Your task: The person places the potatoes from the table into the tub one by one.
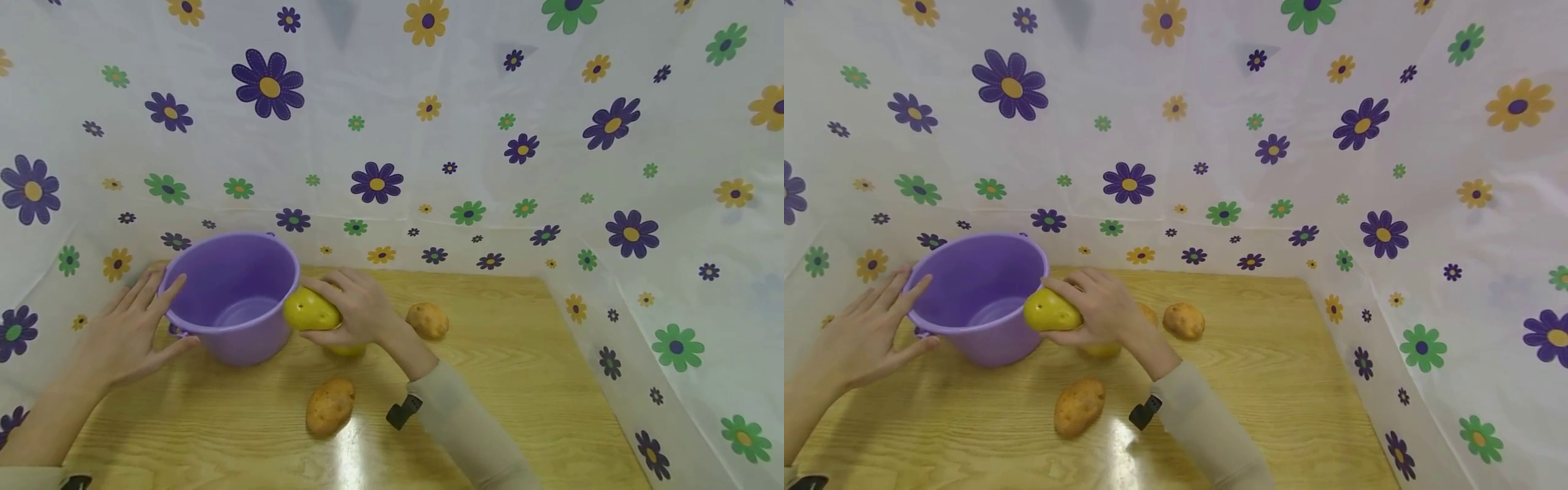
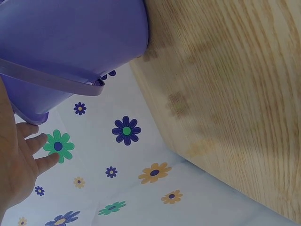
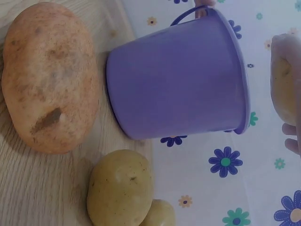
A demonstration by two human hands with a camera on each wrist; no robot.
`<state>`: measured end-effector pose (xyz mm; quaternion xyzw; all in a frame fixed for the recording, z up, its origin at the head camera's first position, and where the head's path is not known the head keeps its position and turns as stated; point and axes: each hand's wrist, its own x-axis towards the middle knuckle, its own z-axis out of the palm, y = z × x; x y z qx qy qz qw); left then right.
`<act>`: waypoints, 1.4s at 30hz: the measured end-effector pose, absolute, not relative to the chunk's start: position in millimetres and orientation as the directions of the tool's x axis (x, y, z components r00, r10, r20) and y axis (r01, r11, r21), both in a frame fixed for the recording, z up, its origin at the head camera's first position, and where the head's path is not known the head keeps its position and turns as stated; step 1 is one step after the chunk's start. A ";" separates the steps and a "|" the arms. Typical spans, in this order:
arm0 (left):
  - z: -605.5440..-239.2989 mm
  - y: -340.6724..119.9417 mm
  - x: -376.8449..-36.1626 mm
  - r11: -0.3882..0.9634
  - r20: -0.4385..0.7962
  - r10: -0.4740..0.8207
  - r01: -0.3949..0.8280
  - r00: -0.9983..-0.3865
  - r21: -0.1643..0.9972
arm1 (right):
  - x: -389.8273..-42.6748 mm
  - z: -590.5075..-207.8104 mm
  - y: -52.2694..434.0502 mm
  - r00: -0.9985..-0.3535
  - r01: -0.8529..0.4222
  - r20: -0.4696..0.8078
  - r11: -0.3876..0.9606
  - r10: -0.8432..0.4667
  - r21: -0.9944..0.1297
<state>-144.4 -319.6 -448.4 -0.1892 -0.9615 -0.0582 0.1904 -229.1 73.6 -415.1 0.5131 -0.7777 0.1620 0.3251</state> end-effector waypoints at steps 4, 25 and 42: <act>-448.4 -318.7 -145.1 0.921 0.395 0.341 0.388 -0.853 0.044 | -230.6 -413.8 67.0 -0.257 -0.905 0.673 0.417 -0.694 0.085; -451.5 -319.9 -147.0 0.922 0.399 0.339 0.386 -0.852 0.040 | -241.1 -397.1 23.7 -0.272 -0.903 0.606 0.416 -0.747 0.107; -449.0 -317.8 -141.1 0.926 0.370 0.334 0.375 -0.867 0.043 | -251.5 -399.1 0.0 -0.340 -0.874 0.496 0.463 -0.799 0.145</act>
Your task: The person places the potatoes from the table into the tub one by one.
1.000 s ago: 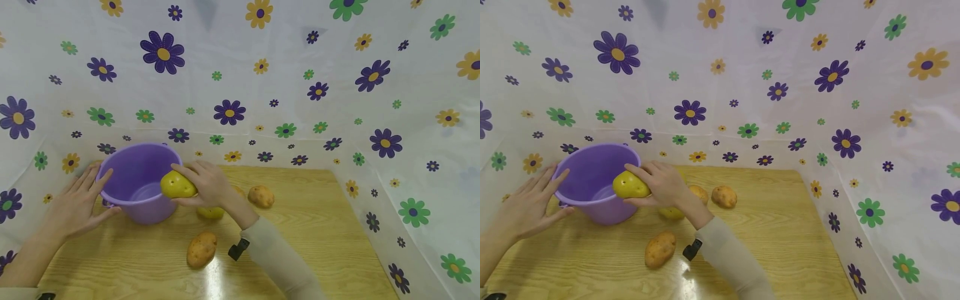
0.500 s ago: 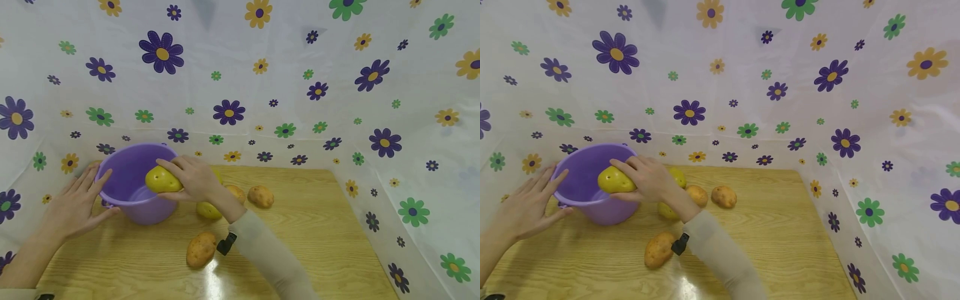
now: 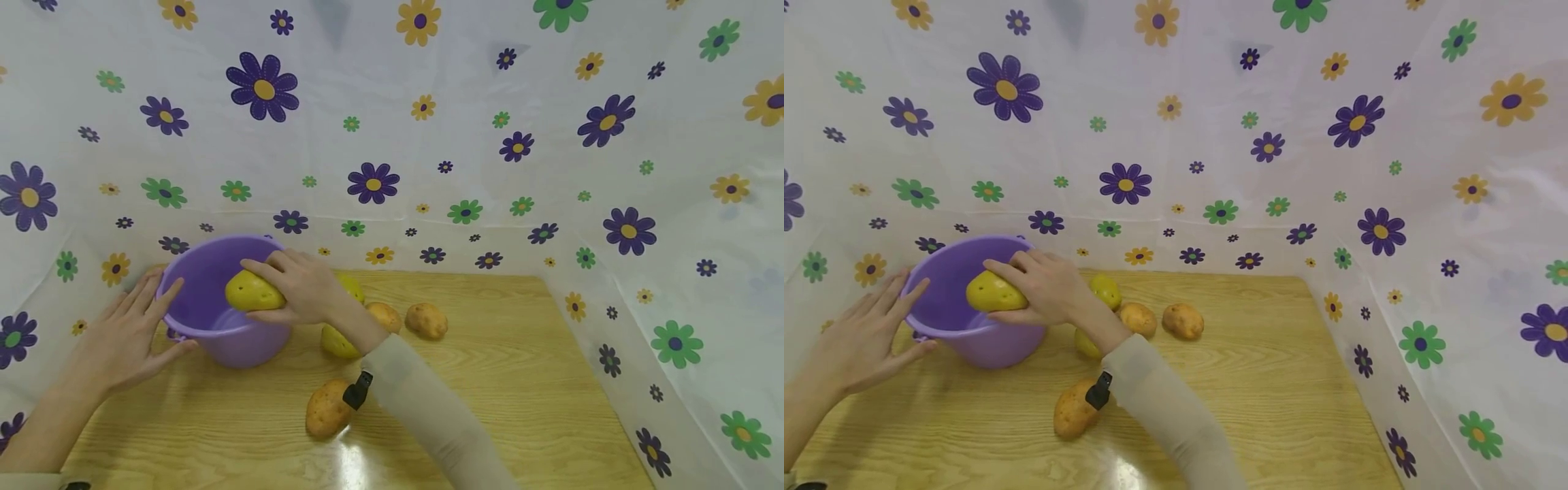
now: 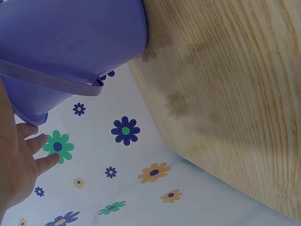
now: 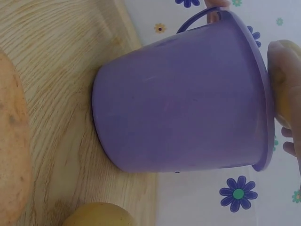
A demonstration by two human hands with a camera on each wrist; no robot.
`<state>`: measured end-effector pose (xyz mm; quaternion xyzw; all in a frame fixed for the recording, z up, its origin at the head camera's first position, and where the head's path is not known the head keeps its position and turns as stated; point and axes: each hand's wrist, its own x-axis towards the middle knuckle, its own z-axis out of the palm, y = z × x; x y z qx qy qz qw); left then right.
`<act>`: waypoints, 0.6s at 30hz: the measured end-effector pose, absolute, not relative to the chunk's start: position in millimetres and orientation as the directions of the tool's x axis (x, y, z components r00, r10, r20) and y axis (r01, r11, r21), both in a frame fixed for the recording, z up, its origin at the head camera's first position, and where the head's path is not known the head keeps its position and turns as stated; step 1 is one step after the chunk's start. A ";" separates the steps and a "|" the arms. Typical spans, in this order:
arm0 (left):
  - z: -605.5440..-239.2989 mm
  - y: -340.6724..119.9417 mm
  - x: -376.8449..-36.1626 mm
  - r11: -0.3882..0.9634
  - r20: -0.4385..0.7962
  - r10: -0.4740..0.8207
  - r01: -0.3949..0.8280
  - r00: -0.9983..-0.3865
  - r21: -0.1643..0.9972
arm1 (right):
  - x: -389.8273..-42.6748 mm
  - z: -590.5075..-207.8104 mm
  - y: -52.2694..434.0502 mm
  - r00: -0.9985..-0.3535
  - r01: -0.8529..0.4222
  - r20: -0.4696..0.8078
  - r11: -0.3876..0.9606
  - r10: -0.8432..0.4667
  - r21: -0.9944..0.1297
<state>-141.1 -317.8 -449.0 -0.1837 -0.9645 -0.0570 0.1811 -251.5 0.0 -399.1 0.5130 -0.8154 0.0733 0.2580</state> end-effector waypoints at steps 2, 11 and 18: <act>-449.9 -317.9 -140.6 0.926 0.375 0.332 0.374 -0.866 0.044 | -252.4 -399.6 -3.4 -0.347 -0.875 0.482 0.463 -0.804 0.142; -449.4 -315.1 -137.0 0.929 0.389 0.329 0.369 -0.860 0.033 | -253.6 -398.8 -12.7 -0.351 -0.887 0.451 0.446 -0.820 0.119; -450.5 -313.0 -132.2 0.937 0.375 0.306 0.346 -0.875 0.043 | -254.7 -397.8 -19.2 -0.343 -0.884 0.420 0.440 -0.840 0.159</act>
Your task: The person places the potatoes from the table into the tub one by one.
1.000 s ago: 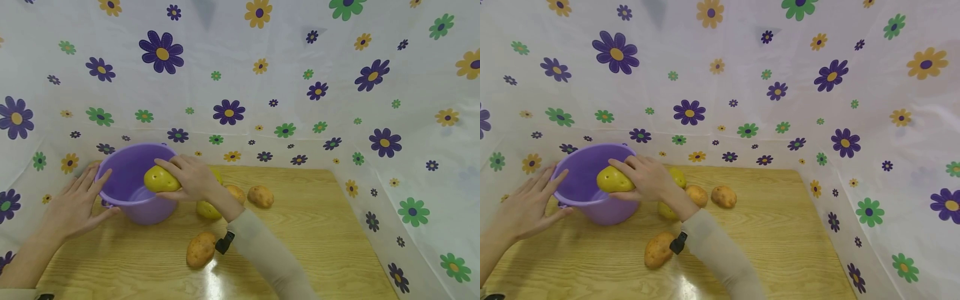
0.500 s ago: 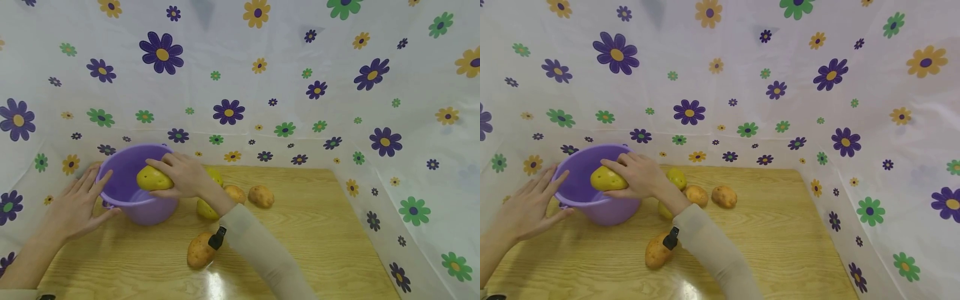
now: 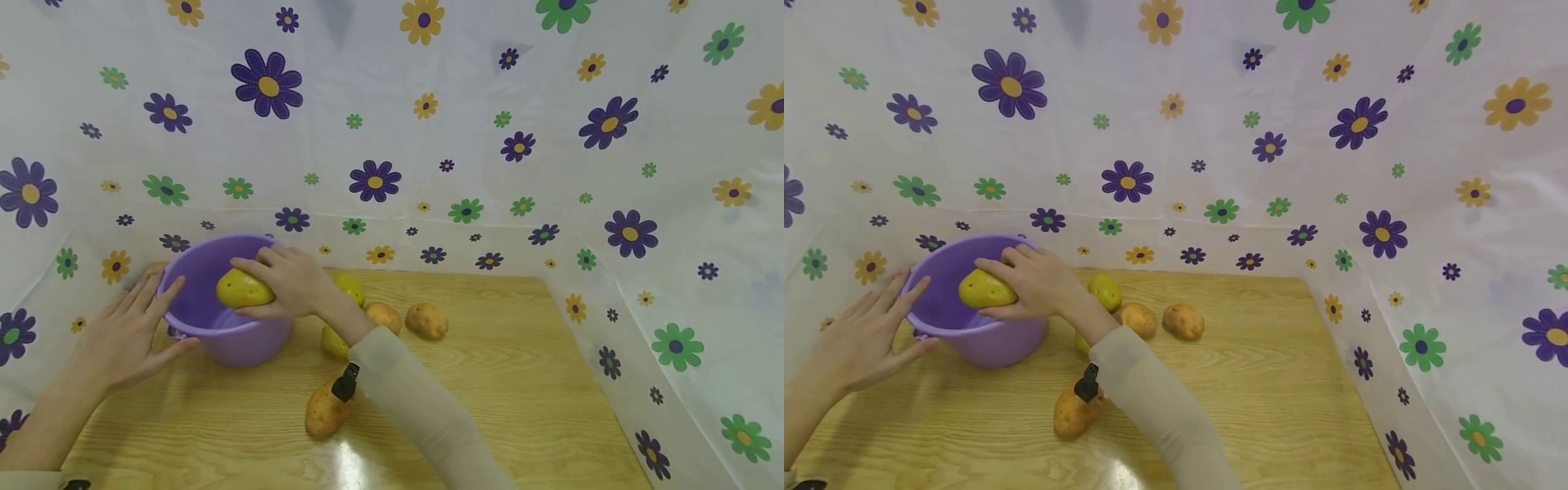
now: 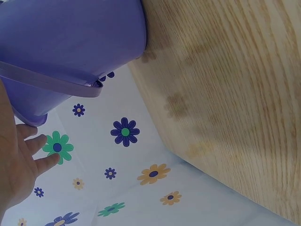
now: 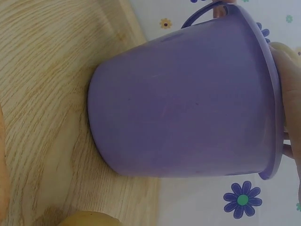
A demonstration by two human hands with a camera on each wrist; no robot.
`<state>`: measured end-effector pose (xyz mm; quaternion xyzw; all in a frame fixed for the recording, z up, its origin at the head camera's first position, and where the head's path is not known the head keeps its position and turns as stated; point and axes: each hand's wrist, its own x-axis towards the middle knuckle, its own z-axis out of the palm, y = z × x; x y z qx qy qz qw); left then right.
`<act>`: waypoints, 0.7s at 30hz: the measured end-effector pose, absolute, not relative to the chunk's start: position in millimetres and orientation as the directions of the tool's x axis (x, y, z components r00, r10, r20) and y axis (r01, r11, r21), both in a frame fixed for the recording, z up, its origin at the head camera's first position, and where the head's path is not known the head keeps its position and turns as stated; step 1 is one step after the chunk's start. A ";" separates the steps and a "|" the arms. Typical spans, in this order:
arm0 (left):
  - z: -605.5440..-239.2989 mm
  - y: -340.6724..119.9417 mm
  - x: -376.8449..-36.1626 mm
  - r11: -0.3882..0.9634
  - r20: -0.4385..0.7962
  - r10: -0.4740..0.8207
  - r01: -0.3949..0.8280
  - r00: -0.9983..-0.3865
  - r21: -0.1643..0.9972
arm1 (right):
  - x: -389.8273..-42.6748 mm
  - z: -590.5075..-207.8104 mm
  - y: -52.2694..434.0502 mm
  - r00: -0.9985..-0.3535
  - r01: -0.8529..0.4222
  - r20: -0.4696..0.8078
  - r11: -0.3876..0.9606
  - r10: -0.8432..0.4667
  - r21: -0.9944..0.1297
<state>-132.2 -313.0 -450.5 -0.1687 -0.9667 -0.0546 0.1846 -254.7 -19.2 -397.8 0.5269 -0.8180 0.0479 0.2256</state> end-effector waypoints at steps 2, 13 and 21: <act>-450.1 -312.9 -132.5 0.937 0.375 0.306 0.346 -0.875 0.043 | -255.6 -396.8 -20.7 -0.350 -0.880 0.407 0.445 -0.844 0.166; -448.9 -314.1 -135.2 0.937 0.382 0.305 0.347 -0.873 0.045 | -258.4 -390.9 -28.0 -0.449 -0.854 0.254 0.495 -0.856 0.160; -448.5 -315.2 -137.4 0.933 0.388 0.307 0.354 -0.869 0.056 | -262.3 -390.3 -32.1 -0.508 -0.838 0.163 0.529 -0.845 0.131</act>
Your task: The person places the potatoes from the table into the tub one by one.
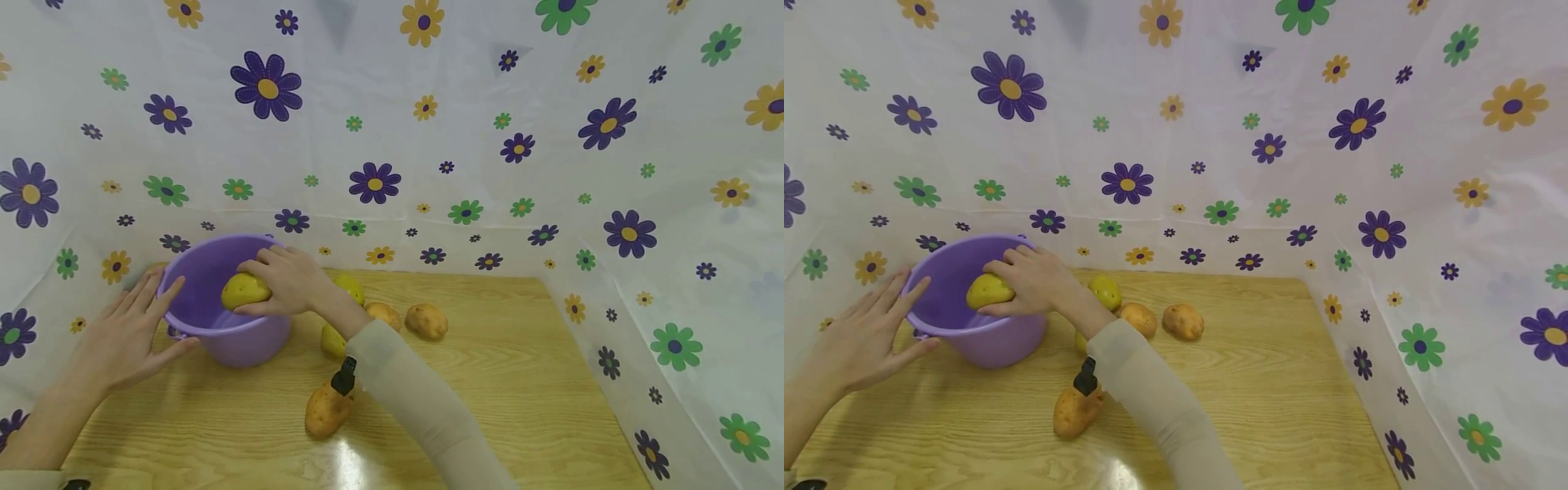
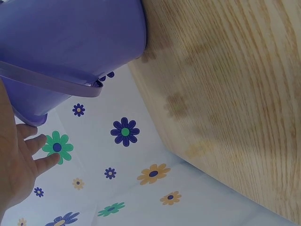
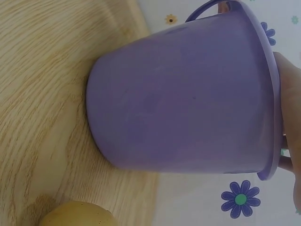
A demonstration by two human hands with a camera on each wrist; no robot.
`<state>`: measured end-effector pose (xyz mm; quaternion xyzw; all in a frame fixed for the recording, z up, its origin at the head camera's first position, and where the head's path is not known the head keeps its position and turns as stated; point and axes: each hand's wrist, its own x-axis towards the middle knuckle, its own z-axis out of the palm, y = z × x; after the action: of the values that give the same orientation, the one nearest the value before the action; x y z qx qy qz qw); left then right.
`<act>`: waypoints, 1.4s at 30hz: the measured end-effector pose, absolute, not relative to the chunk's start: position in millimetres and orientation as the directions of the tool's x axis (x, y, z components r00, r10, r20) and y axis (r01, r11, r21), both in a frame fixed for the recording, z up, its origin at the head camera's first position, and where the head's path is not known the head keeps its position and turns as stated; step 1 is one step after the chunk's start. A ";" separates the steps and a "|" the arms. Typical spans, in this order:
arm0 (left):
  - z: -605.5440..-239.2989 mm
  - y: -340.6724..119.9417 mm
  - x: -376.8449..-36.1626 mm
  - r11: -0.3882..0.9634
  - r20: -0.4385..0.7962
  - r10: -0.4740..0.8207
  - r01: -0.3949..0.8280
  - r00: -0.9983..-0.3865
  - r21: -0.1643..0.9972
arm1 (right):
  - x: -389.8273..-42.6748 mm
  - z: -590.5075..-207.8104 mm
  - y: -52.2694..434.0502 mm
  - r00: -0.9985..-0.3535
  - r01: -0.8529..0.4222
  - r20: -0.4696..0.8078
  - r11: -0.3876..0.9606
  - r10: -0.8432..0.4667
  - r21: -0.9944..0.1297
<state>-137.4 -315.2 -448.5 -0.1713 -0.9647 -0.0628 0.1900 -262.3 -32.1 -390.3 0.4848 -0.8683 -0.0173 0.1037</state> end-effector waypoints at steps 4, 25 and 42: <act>-448.0 -315.0 -137.3 0.935 0.385 0.304 0.351 -0.871 0.054 | -264.0 -391.8 -32.4 -0.526 -0.834 0.143 0.541 -0.839 0.108; -449.2 -314.8 -138.0 0.938 0.367 0.300 0.342 -0.881 0.054 | -255.1 -389.2 -15.9 -0.469 -0.864 0.219 0.496 -0.856 0.090; -449.7 -314.0 -138.0 0.937 0.378 0.297 0.343 -0.877 0.060 | -244.3 -394.2 11.8 -0.379 -0.881 0.282 0.437 -0.882 0.183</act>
<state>-138.0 -314.0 -449.7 -0.1654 -0.9667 -0.0625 0.1850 -244.3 11.8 -394.2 0.5306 -0.8303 -0.0013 0.1707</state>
